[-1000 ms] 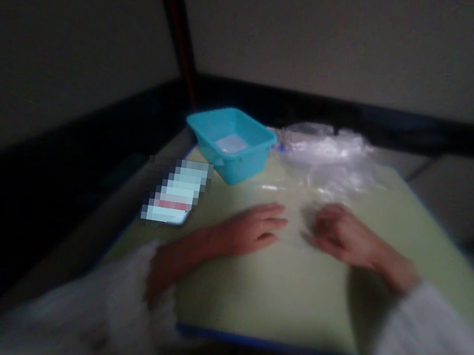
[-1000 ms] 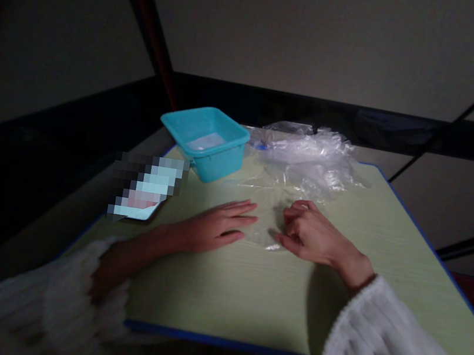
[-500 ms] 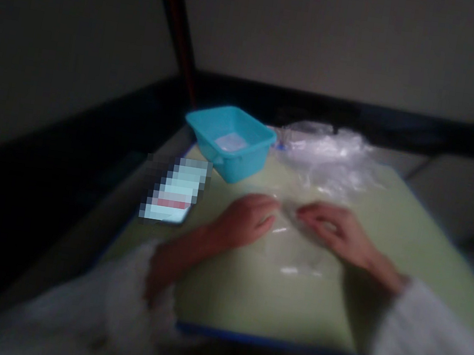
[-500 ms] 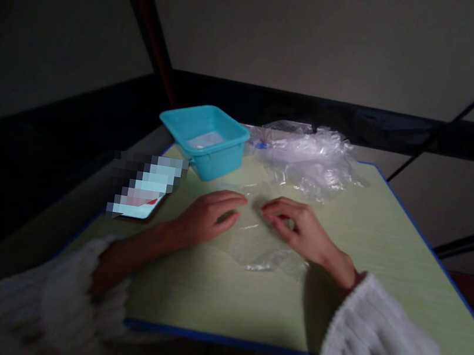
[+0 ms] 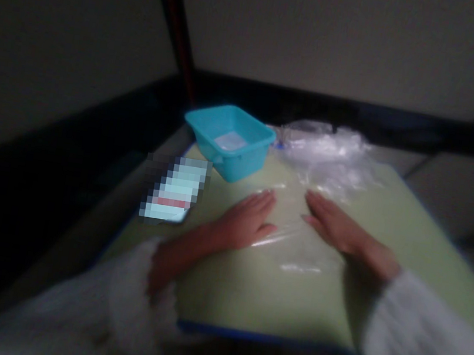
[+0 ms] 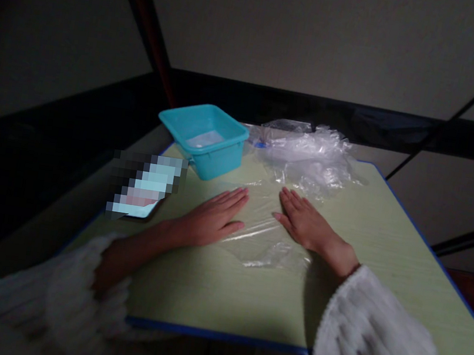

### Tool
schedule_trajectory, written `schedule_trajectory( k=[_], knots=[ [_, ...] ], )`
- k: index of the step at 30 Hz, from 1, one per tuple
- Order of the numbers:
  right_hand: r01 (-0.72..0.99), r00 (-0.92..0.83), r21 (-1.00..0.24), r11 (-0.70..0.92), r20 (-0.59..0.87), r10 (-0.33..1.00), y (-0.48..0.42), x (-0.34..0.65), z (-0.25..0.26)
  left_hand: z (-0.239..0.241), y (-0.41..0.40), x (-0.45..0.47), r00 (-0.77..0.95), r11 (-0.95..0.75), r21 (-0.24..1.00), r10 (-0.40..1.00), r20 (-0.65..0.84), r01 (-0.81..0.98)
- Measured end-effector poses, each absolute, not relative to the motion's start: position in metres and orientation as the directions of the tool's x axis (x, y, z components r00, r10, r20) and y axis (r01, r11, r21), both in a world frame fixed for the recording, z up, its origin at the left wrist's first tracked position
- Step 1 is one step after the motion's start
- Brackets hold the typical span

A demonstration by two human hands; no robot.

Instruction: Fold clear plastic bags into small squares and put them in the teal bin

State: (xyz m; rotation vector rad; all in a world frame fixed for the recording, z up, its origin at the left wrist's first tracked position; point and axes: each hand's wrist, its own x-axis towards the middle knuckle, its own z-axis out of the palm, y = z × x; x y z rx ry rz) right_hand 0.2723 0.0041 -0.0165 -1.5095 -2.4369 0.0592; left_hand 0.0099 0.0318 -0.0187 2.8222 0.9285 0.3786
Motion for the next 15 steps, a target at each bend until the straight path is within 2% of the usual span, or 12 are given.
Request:
schedule_trajectory(
  k=[5, 8, 10, 13, 15],
  knots=[
    [0.932, -0.272, -0.148, 0.331, 0.315, 0.909, 0.007, 0.281, -0.006, -0.016, 0.031, 0.009, 0.781, -0.814, 0.220, 0.579, 0.235, 0.537],
    [0.876, -0.318, -0.245, 0.415, 0.353, 0.880, 0.006, 0.261, 0.000, -0.014, 0.030, 0.010, 0.738, -0.810, 0.244, 0.587, 0.332, 0.534],
    [0.814, -0.416, -0.277, 0.511, 0.335, 0.845, 0.007, 0.246, -0.002, -0.014, 0.031, 0.011, 0.714, -0.799, 0.262, 0.602, 0.357, 0.542],
    [0.784, -0.530, -0.223, 0.580, 0.247, 0.811, 0.010, 0.235, -0.014, -0.016, 0.034, 0.011, 0.725, -0.772, 0.243, 0.635, 0.268, 0.587],
    [0.807, -0.534, -0.179, 0.563, 0.188, 0.825, 0.013, 0.237, -0.023, -0.018, 0.035, 0.010, 0.728, -0.752, 0.199, 0.658, 0.193, 0.628]
  ],
)
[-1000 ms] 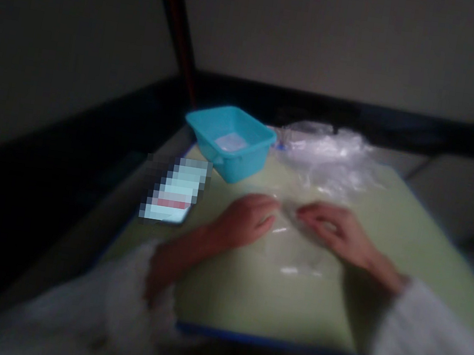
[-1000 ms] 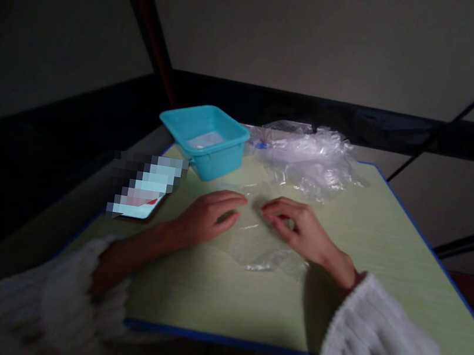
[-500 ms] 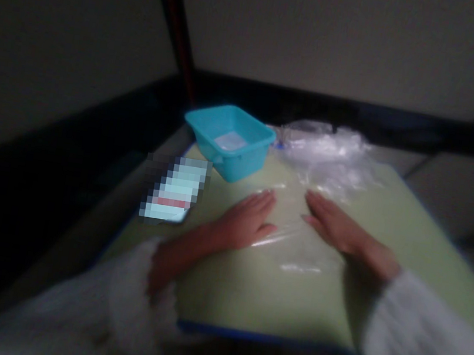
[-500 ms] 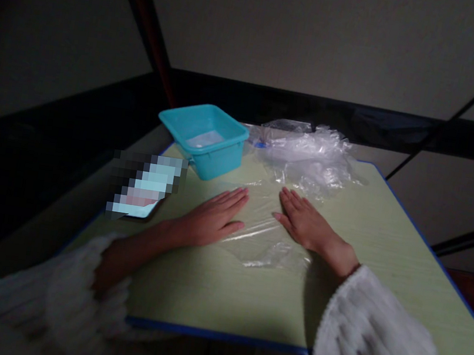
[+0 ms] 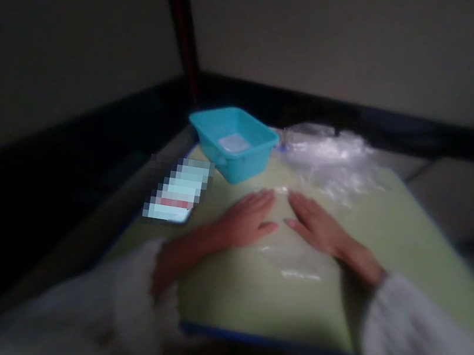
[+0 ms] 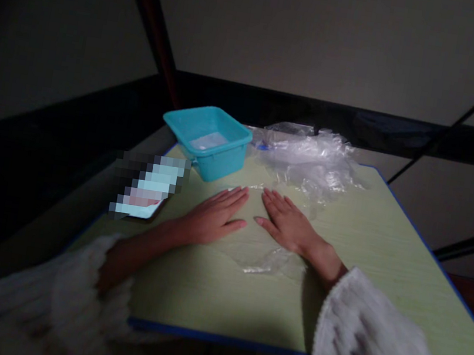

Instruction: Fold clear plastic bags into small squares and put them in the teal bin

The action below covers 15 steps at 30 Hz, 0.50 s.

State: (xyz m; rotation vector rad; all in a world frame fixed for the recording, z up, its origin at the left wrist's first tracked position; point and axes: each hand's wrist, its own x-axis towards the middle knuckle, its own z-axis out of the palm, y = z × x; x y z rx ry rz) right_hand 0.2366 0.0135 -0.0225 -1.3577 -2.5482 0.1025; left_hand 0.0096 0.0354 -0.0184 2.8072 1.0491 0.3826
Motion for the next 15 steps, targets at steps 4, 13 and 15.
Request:
schedule_trajectory(
  k=[4, 13, 15],
  knots=[
    [0.852, -0.489, -0.126, 0.508, 0.154, 0.859, 0.016, 0.245, -0.031, -0.021, 0.036, 0.005, 0.693, -0.710, 0.129, 0.704, 0.153, 0.692],
    [0.902, -0.406, -0.082, 0.424, 0.170, 0.898, 0.014, 0.260, -0.033, -0.022, 0.039, -0.005, 0.586, -0.602, 0.102, 0.796, 0.151, 0.792],
    [0.912, -0.379, -0.092, 0.399, 0.183, 0.907, 0.014, 0.263, -0.034, -0.022, 0.039, -0.006, 0.568, -0.585, 0.103, 0.808, 0.155, 0.805]
  ],
)
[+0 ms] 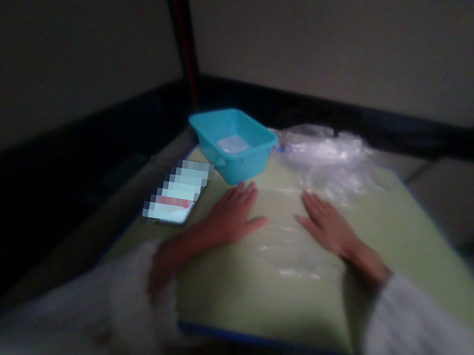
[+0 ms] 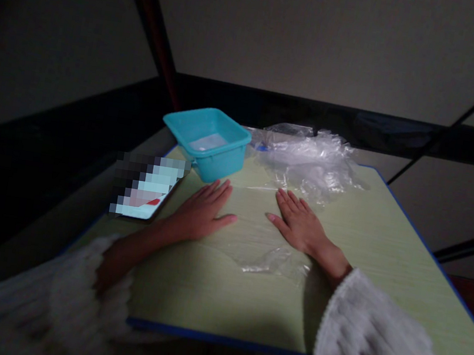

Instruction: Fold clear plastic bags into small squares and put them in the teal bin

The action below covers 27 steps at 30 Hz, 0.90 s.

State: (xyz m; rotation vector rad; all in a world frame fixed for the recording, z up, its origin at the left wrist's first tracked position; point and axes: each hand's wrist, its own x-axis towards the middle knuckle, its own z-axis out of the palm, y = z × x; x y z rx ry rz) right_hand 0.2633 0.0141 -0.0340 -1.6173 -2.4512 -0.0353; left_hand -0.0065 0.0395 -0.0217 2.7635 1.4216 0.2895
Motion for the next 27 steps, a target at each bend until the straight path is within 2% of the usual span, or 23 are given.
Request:
schedule_trajectory(
  k=[4, 10, 15, 22, 24, 27],
  knots=[
    [0.922, -0.330, -0.134, 0.364, 0.218, 0.918, 0.015, 0.264, -0.029, -0.020, 0.039, -0.006, 0.543, -0.563, 0.116, 0.823, 0.166, 0.818],
    [0.907, -0.296, -0.221, 0.359, 0.273, 0.915, 0.015, 0.255, -0.007, -0.015, 0.043, -0.001, 0.524, -0.612, 0.232, 0.779, 0.344, 0.756],
    [0.921, -0.246, -0.248, 0.300, 0.229, 0.942, 0.019, 0.264, -0.006, -0.020, 0.058, 0.000, 0.503, -0.601, 0.384, 0.798, 0.331, 0.701],
    [0.883, -0.222, -0.376, 0.280, 0.190, 0.956, 0.019, 0.267, -0.004, -0.028, 0.071, 0.001, 0.448, -0.571, 0.469, 0.820, 0.356, 0.673],
    [0.843, -0.248, -0.446, 0.300, 0.171, 0.953, 0.015, 0.264, 0.004, -0.028, 0.073, 0.001, 0.422, -0.547, 0.505, 0.837, 0.350, 0.668],
    [0.726, -0.269, -0.615, 0.306, 0.156, 0.951, 0.009, 0.261, 0.016, -0.027, 0.073, 0.002, 0.382, -0.503, 0.558, 0.864, 0.328, 0.659]
  ],
)
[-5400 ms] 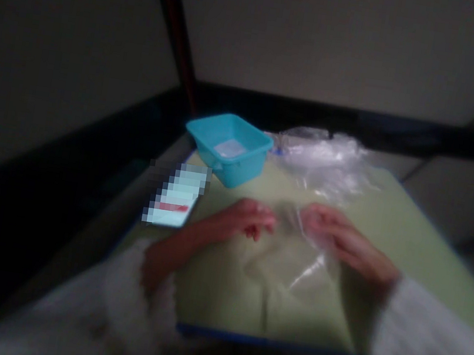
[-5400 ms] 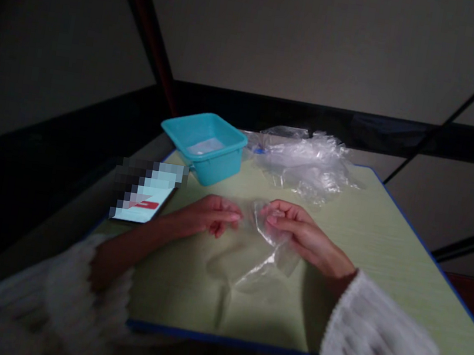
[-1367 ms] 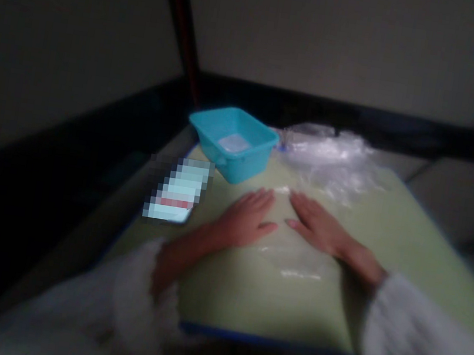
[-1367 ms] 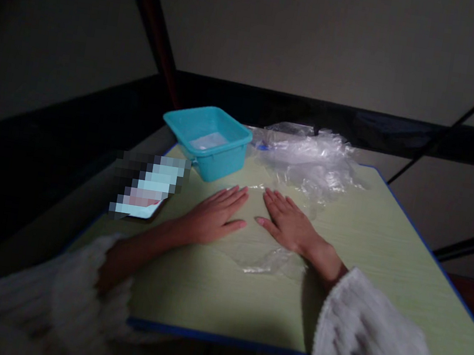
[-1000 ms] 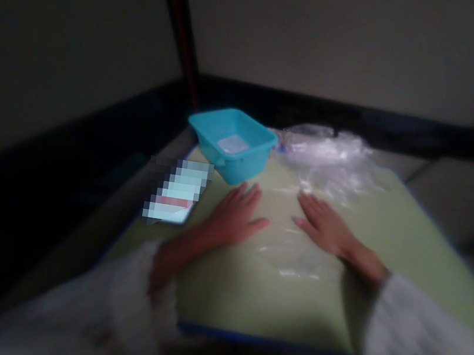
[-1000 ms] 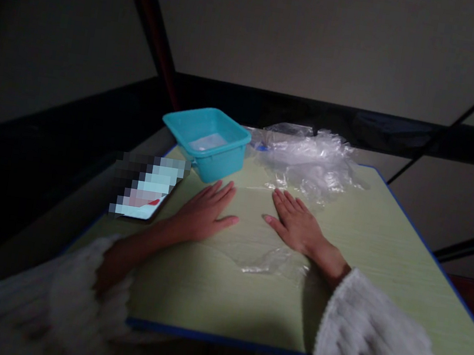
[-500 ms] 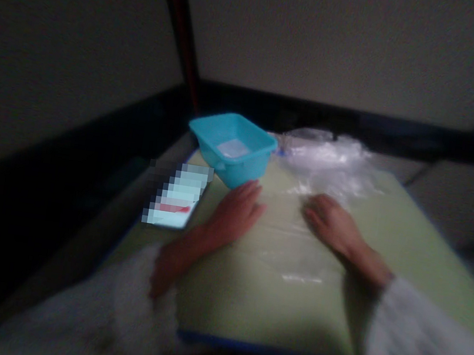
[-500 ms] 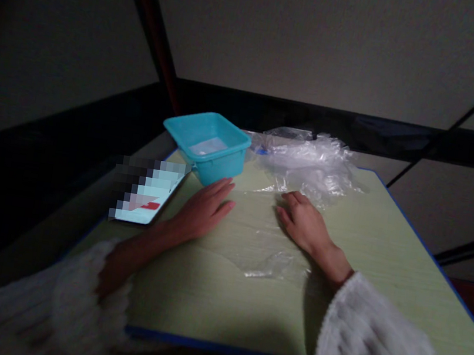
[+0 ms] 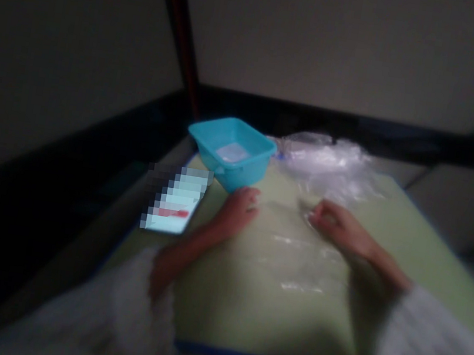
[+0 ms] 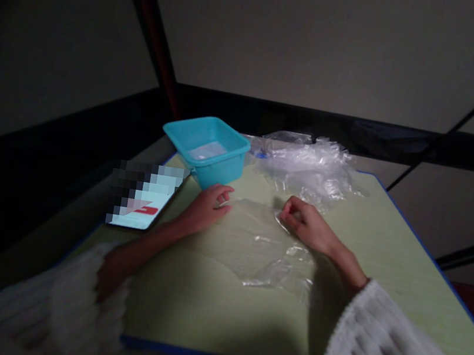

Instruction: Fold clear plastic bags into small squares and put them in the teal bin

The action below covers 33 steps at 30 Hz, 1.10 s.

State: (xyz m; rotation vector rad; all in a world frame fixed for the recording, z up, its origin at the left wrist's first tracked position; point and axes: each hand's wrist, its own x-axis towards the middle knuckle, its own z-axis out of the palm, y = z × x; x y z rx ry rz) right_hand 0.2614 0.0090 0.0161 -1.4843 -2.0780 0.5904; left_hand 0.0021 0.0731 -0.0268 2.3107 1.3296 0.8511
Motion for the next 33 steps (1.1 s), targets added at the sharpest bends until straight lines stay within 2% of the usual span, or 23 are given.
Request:
schedule_trajectory(
  k=[2, 6, 12, 15, 17, 19, 21, 23, 24, 26, 28, 29, 31, 33],
  knots=[
    [0.659, -0.276, -0.689, 0.301, 0.151, 0.949, 0.007, 0.262, 0.021, -0.026, 0.073, 0.002, 0.358, -0.474, 0.588, 0.881, 0.311, 0.656],
    [0.650, -0.314, -0.685, 0.330, 0.153, 0.937, 0.008, 0.269, 0.023, -0.019, 0.071, 0.001, 0.335, -0.435, 0.624, 0.900, 0.278, 0.649],
    [0.735, -0.381, -0.556, 0.388, 0.134, 0.915, 0.011, 0.283, 0.026, -0.001, 0.065, 0.000, 0.280, -0.381, 0.678, 0.924, 0.259, 0.629],
    [0.821, -0.287, -0.438, 0.367, 0.238, 0.928, 0.010, 0.282, 0.028, 0.004, 0.060, 0.002, 0.247, -0.343, 0.721, 0.939, 0.240, 0.603],
    [0.857, -0.167, -0.418, 0.302, 0.329, 0.930, 0.008, 0.278, 0.027, 0.007, 0.058, 0.004, 0.239, -0.308, 0.776, 0.949, 0.207, 0.551],
    [0.819, -0.031, -0.526, 0.229, 0.359, 0.933, 0.007, 0.272, 0.027, 0.010, 0.055, 0.005, 0.229, -0.264, 0.875, 0.956, 0.183, 0.405],
    [0.692, 0.060, -0.688, 0.219, 0.356, 0.933, 0.005, 0.265, 0.027, 0.013, 0.053, 0.007, 0.226, -0.254, 0.944, 0.952, 0.205, 0.212],
    [0.560, 0.068, -0.769, 0.307, 0.412, 0.909, 0.003, 0.261, 0.030, 0.017, 0.051, 0.007, 0.227, -0.305, 0.946, 0.934, 0.275, 0.109],
    [0.526, 0.053, -0.763, 0.375, 0.469, 0.882, 0.001, 0.260, 0.032, 0.019, 0.050, 0.007, 0.232, -0.341, 0.935, 0.921, 0.311, 0.098],
    [0.562, -0.003, -0.658, 0.501, 0.604, 0.797, -0.003, 0.263, 0.036, 0.021, 0.048, 0.005, 0.238, -0.404, 0.910, 0.897, 0.373, 0.093],
    [0.688, -0.135, -0.462, 0.560, 0.677, 0.724, -0.006, 0.270, 0.040, 0.020, 0.049, 0.003, 0.243, -0.456, 0.887, 0.871, 0.427, 0.076],
    [0.746, -0.231, -0.352, 0.566, 0.660, 0.715, -0.008, 0.275, 0.041, 0.018, 0.050, 0.002, 0.250, -0.478, 0.874, 0.859, 0.447, 0.082],
    [0.805, -0.407, -0.173, 0.567, 0.535, 0.741, -0.009, 0.285, 0.039, 0.013, 0.055, -0.001, 0.268, -0.513, 0.842, 0.846, 0.461, 0.169],
    [0.809, -0.507, -0.089, 0.581, 0.394, 0.766, -0.009, 0.293, 0.036, 0.006, 0.059, -0.003, 0.307, -0.528, 0.781, 0.844, 0.440, 0.333]
  ],
)
